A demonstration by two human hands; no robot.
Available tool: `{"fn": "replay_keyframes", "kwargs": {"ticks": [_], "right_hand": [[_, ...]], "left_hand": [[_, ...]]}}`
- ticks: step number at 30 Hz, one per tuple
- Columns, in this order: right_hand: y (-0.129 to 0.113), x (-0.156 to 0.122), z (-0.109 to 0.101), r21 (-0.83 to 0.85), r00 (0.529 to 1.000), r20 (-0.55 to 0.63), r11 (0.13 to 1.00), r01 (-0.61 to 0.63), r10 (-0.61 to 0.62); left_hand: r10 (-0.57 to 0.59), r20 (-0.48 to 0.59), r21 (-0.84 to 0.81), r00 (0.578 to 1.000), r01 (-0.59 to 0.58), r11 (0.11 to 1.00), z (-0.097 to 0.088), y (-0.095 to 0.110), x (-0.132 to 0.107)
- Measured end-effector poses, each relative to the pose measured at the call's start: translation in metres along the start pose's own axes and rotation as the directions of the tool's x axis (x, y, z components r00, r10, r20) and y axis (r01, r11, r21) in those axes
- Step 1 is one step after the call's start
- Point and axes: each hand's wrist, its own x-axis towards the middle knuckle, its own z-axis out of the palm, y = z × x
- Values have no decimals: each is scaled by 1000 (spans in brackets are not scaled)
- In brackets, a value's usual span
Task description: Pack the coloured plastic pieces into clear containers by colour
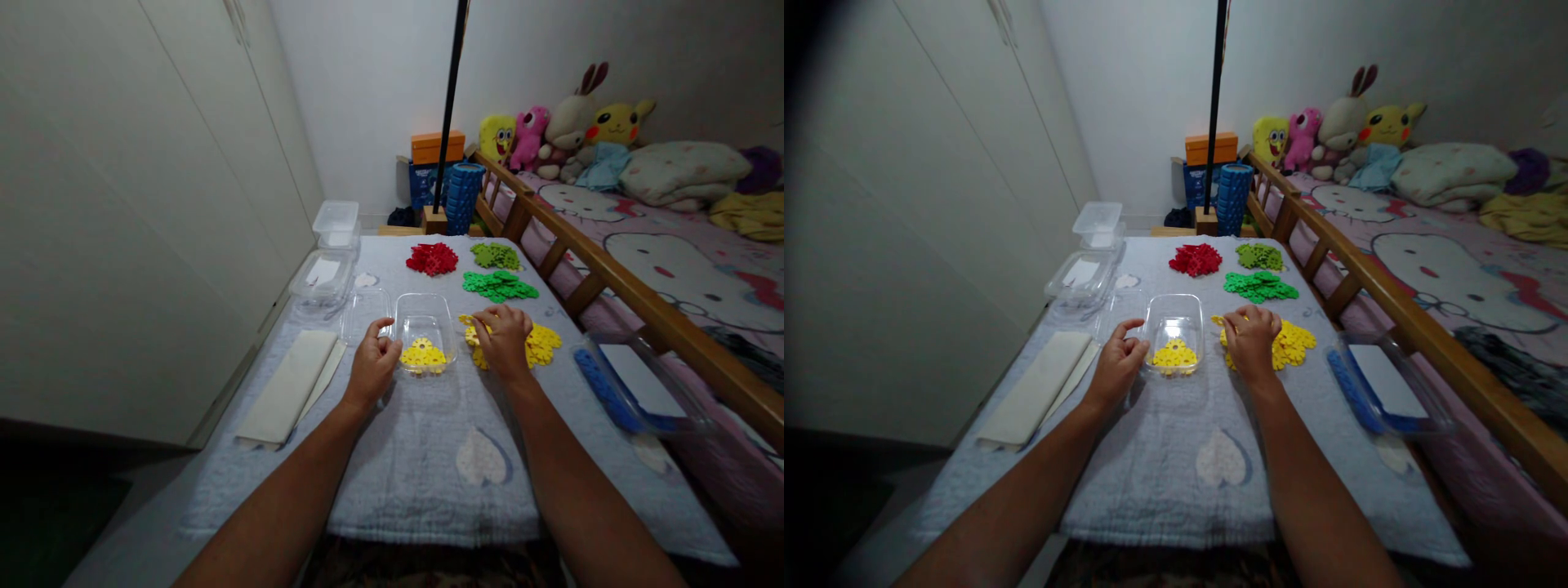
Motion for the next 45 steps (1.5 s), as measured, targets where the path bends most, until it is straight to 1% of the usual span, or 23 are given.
{"fn": "replay_keyframes", "kwargs": {"ticks": [2, 4, 6, 8, 12, 17, 23, 26, 29, 33, 36, 38, 41, 43, 45], "right_hand": [[-7, 2, -6, 80, 999, -49, 997, 21, -18], [-16, 1, -11, 170, 994, -92, 983, 68, -53], [-26, 0, -14, 240, 991, -113, 965, 103, -78], [-36, -2, -15, 277, 992, -81, 954, 117, -98], [-47, -6, -14, 296, 985, 53, 944, 143, -166], [-49, -9, -10, 318, 970, 127, 935, 158, -207], [-48, -9, -8, 311, 958, 187, 938, 154, -219], [-46, -8, -9, 287, 963, 172, 946, 151, -205], [-40, -4, -12, 238, 987, 83, 965, 113, -136], [-22, 4, -18, 154, 999, -38, 988, 17, -11], [-3, 7, -19, 69, 996, -77, 997, -45, 50], [9, 6, -16, 1, 997, -41, 998, -58, 58], [20, 0, -9, -96, 995, 96, 995, -15, 25], [22, -5, -5, -149, 982, 191, 988, 32, -2], [20, -9, -4, -196, 967, 255, 978, 68, -16]], "left_hand": [[2, -1, 4, 1000, -2, 1000, 0, -1, 0], [7, 0, 12, 1000, -7, 1000, 0, -2, 0], [10, 4, 15, 1000, -10, 1000, 0, -2, 1], [11, 5, 14, 1000, -11, 1000, 0, -2, 1], [4, 1, -4, 1000, -4, 1000, 0, -3, 1], [16, -3, 1, 1000, -16, 1000, 1, -3, 1], [1, -1, -17, 1000, -1, 1000, 1, -3, 0], [8, -2, -3, 1000, -8, 1000, 1, -2, 0], [13, -1, 16, 1000, -13, 1000, 0, 0, 0], [2, 1, 1, 1000, -2, 1000, 0, 1, 0], [-5, 6, -23, 1000, 5, 1000, 0, 0, 0], [-5, 10, -26, 1000, 5, 1000, 1, -1, 0], [-2, 9, -18, 1000, 2, 1000, 1, -2, 0], [1, 6, -7, 1000, -1, 1000, 0, -3, 1], [0, 7, 4, 1000, 0, 1000, 0, -3, 1]]}}
